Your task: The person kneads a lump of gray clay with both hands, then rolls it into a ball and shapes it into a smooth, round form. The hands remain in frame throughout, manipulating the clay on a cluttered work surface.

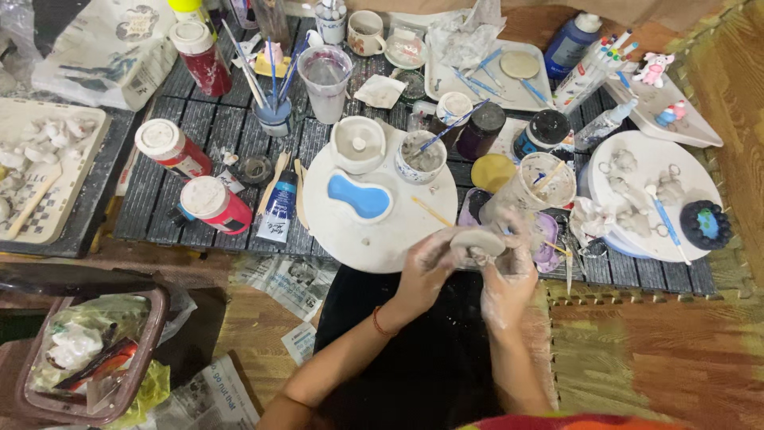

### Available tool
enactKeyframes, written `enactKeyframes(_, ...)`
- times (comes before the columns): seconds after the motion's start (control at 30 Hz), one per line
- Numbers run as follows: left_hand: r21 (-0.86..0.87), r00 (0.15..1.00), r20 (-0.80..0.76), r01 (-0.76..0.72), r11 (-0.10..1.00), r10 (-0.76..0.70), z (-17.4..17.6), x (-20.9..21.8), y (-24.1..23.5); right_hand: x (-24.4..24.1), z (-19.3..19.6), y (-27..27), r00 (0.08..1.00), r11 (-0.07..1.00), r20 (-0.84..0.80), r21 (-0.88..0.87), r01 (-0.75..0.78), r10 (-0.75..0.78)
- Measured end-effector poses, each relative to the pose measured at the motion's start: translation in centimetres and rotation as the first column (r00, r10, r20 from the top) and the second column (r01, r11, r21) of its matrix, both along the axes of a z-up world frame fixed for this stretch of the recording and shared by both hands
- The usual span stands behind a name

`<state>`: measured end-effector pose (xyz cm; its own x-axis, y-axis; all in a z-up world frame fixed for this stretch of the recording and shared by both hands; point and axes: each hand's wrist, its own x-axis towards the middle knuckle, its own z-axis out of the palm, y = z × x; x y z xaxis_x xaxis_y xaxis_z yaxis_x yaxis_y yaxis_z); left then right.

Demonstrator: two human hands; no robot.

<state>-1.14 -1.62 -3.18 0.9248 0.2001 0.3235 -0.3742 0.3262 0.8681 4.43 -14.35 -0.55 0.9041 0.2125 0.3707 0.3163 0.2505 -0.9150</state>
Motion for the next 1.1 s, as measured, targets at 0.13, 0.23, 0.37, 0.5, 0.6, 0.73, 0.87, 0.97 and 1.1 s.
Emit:
enactKeyframes(0.13,0.131,0.97,-0.009,-0.24,0.962,0.243,0.9,-0.5,0.3,-0.2,-0.1,-0.4,0.992,0.997,0.124,-0.078,-0.002,0.012)
enactKeyframes(0.23,0.307,0.925,0.206,-0.371,0.877,0.319,2.8,-1.1,1.1,-0.7,0.1,-0.6,0.995,0.998,0.096,-0.069,-0.003,0.009)
enactKeyframes(0.37,0.074,0.979,0.131,-0.165,0.983,0.155,3.8,-1.6,0.8,-1.3,-0.2,-1.0,0.999,0.999,0.039,-0.032,0.011,-0.01)
enactKeyframes(0.5,-0.103,0.997,-0.062,-0.047,0.994,0.04,2.3,-1.2,0.0,-1.2,-0.9,-0.9,0.984,0.993,0.159,-0.083,0.089,-0.075)
enactKeyframes(0.6,0.009,0.989,-0.079,-0.127,0.992,0.127,1.5,-0.6,-0.6,-1.1,-0.4,-0.7,0.976,0.987,0.189,-0.098,0.125,-0.105)
enactKeyframes(0.73,0.24,0.979,0.055,-0.206,0.949,0.199,2.0,-1.2,-0.1,-1.2,-0.1,-0.2,0.995,0.994,0.101,0.108,0.006,-0.017)
enactKeyframes(0.87,0.449,0.943,0.204,-0.327,0.831,0.261,3.0,-1.2,0.4,-1.1,-2.2,-0.8,0.973,0.979,0.209,-0.155,0.129,-0.095)
enactKeyframes(0.97,0.43,0.937,0.207,-0.346,0.834,0.282,3.5,-1.2,0.2,-1.2,-3.8,-1.3,0.932,0.981,0.352,-0.136,0.141,-0.086)
enactKeyframes(1.1,0.397,0.943,0.243,-0.31,0.864,0.226,4.4,-1.2,0.4,-1.2,-3.7,-1.6,0.933,0.973,0.33,-0.127,0.191,-0.14)
